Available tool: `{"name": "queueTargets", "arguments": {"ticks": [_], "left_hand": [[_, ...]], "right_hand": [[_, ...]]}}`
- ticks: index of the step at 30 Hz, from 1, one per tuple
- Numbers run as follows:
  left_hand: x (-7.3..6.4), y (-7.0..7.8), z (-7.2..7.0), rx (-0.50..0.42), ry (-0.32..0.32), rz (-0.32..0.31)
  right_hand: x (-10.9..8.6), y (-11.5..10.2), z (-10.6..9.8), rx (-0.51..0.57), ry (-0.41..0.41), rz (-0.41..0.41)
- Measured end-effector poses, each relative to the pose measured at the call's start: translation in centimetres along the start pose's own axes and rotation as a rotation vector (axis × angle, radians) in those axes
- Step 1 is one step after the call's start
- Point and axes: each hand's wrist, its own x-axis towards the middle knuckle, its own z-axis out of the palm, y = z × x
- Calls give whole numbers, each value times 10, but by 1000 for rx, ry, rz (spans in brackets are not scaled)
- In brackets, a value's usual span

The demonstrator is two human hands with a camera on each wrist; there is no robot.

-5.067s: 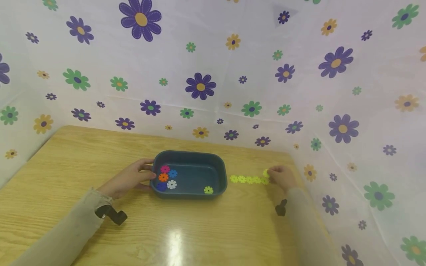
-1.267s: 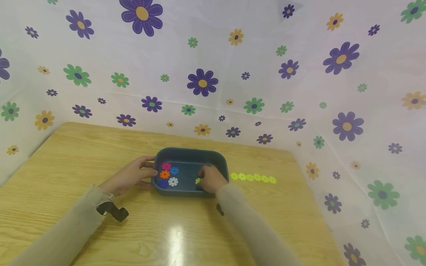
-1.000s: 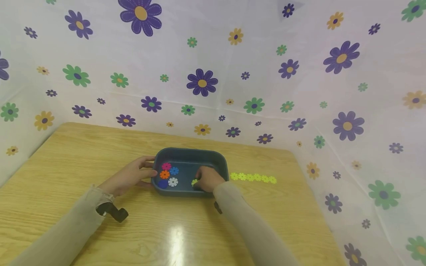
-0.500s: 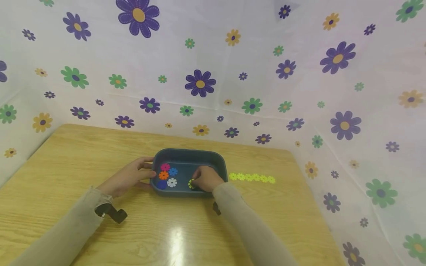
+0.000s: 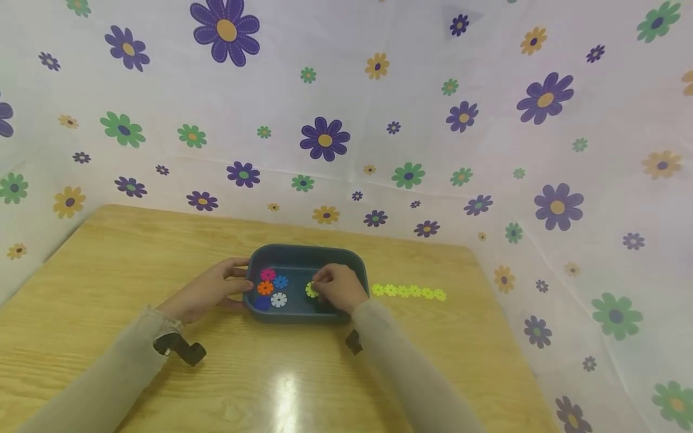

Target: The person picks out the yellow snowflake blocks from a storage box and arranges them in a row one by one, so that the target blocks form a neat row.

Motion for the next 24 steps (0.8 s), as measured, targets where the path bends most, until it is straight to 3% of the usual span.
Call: {"name": "queueTargets", "arguments": {"ticks": [6, 12, 17, 24], "left_hand": [[0, 0, 1, -5, 0, -8], [1, -1, -1, 0, 0, -7], [2, -3, -2, -4, -3, -1], [1, -2, -2, -15, -10, 6]], "right_hand": [[-11, 7, -24, 71, 40, -58], [-24, 28, -68, 186, 89, -51], [-34, 66, -115, 179, 175, 30], [-58, 136, -177, 36, 299, 168]]}}
